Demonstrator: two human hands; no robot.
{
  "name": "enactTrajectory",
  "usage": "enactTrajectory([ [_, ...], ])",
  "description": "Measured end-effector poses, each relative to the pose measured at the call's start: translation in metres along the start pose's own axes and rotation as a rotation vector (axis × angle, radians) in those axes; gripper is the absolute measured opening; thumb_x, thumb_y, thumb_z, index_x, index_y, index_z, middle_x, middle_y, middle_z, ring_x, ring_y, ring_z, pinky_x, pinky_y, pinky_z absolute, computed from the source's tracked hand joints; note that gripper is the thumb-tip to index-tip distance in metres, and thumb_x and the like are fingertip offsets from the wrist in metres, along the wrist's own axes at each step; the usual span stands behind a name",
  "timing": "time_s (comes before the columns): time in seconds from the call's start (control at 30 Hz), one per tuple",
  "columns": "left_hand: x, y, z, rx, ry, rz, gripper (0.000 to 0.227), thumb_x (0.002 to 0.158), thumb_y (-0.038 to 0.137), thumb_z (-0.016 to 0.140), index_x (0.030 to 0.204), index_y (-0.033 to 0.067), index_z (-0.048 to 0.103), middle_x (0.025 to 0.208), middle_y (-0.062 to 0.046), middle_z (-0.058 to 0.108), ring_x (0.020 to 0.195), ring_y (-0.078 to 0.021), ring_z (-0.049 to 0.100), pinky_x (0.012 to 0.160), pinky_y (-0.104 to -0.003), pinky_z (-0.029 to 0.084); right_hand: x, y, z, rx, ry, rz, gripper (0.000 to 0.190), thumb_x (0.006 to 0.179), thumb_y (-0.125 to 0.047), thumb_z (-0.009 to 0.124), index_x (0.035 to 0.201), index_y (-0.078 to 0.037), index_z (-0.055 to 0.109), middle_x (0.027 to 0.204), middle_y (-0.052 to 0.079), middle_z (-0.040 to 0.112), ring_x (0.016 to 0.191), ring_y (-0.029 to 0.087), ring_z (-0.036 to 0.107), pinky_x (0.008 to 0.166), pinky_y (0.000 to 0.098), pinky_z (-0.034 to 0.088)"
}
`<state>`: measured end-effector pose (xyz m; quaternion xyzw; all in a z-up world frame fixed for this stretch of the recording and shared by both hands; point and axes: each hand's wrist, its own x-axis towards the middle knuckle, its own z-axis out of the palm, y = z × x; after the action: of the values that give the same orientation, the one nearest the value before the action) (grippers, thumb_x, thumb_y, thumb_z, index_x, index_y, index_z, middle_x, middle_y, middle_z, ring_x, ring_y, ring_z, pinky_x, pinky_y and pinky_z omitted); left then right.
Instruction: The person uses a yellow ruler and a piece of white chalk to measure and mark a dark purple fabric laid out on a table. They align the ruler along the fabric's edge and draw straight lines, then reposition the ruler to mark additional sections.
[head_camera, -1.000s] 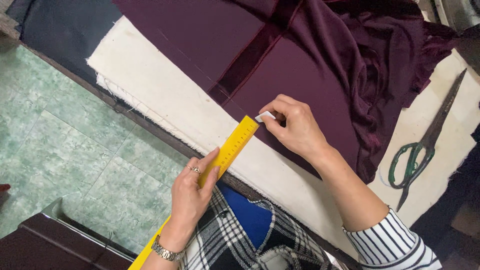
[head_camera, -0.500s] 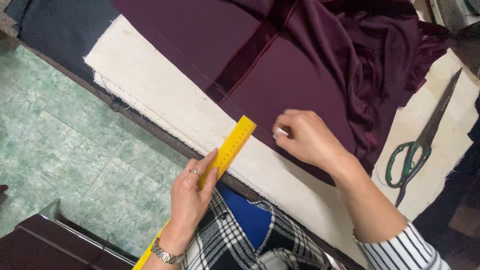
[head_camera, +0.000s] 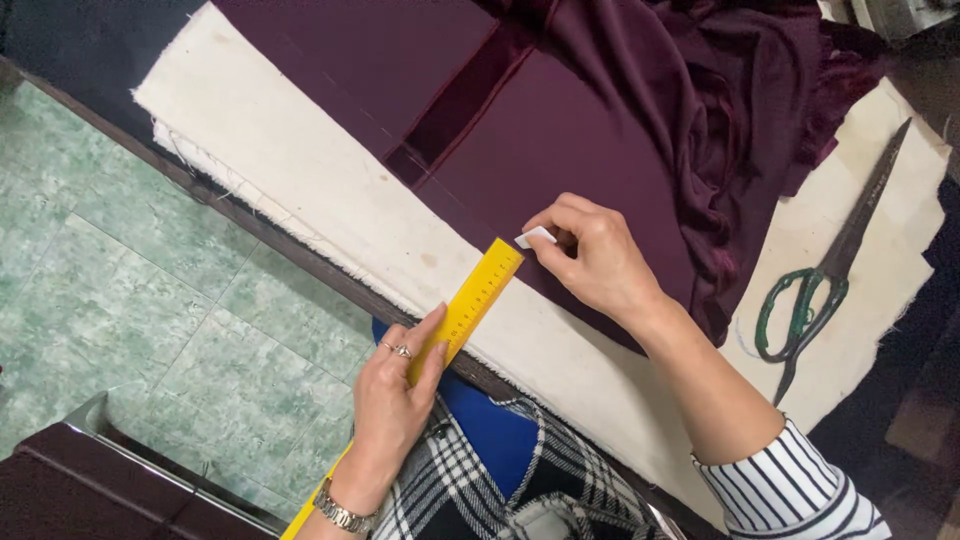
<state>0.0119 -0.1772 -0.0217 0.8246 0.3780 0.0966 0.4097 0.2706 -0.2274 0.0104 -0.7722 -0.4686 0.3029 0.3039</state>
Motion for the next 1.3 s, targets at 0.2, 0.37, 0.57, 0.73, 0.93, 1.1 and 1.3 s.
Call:
enactTrajectory([
  [0.2,-0.001,0.000,0.001,0.004,0.017,-0.016,0.042,0.093,0.020,0.060,0.135,0.0168,0.057,0.075,0.000,0.047,0.057,-0.0150,0.046,0.048,-0.033,0.042,0.000,0.012,0.003,-0.024,0.006,-0.079,0.009,0.087,-0.009,0.062,0.090,-0.010,0.071,0.075,0.001,0.057,0.061,0.013,0.049,0.059,0.0292,0.040],
  [0.37,-0.001,0.003,0.002,0.033,0.002,-0.055,0.042,0.093,0.022,0.059,0.135,0.0186,0.057,0.076,0.001,0.046,0.057,-0.0148,0.043,0.044,-0.033,0.038,-0.001,0.004,0.001,-0.013,-0.012,-0.034,0.008,0.087,-0.009,0.063,0.089,-0.009,0.070,0.076,-0.001,0.057,0.058,0.011,0.047,0.055,0.0266,0.040],
  [0.57,0.001,0.017,-0.005,0.111,-0.046,-0.181,0.042,0.092,0.028,0.057,0.134,0.0274,0.058,0.081,0.001,0.050,0.062,-0.0193,0.053,0.047,-0.040,0.046,0.007,0.004,0.010,-0.070,-0.010,-0.140,0.009,0.084,-0.007,0.059,0.086,-0.008,0.068,0.072,0.002,0.054,0.054,0.015,0.048,0.055,0.0313,0.039],
  [0.73,-0.003,0.014,-0.006,0.091,-0.037,-0.165,0.042,0.093,0.026,0.056,0.134,0.0240,0.058,0.076,0.001,0.045,0.054,-0.0162,0.042,0.041,-0.036,0.039,-0.009,-0.002,-0.015,-0.273,-0.217,-0.018,0.011,0.077,-0.008,0.052,0.068,-0.011,0.057,0.071,0.002,0.057,0.063,0.025,0.056,0.061,0.0396,0.042],
  [0.93,0.001,-0.020,-0.033,-0.147,0.173,-0.181,0.042,0.090,0.014,0.061,0.132,0.0144,0.059,0.084,-0.002,0.061,0.058,-0.0107,0.046,0.049,-0.026,0.036,-0.036,0.014,-0.046,-0.156,-0.195,0.165,0.012,0.078,-0.013,0.060,0.080,-0.012,0.071,0.077,-0.001,0.065,0.060,0.015,0.056,0.062,0.0290,0.041],
  [1.1,0.024,-0.027,-0.074,-0.080,0.379,-0.260,0.037,0.093,0.017,0.063,0.129,0.0100,0.064,0.080,-0.003,0.050,0.068,-0.0116,0.047,0.058,-0.027,0.039,-0.040,0.008,-0.047,0.010,-0.004,0.252,0.013,0.085,-0.013,0.065,0.096,-0.012,0.071,0.082,-0.004,0.066,0.056,0.009,0.045,0.058,0.0249,0.040],
  [1.3,0.046,-0.035,-0.094,-0.201,0.452,-0.244,0.038,0.093,0.015,0.062,0.131,0.0120,0.061,0.090,-0.006,0.053,0.059,-0.0094,0.048,0.050,-0.024,0.045,-0.050,0.003,-0.049,0.079,0.034,0.250,0.015,0.086,-0.011,0.064,0.092,-0.013,0.078,0.074,-0.003,0.056,0.057,0.009,0.043,0.059,0.0239,0.036],
])
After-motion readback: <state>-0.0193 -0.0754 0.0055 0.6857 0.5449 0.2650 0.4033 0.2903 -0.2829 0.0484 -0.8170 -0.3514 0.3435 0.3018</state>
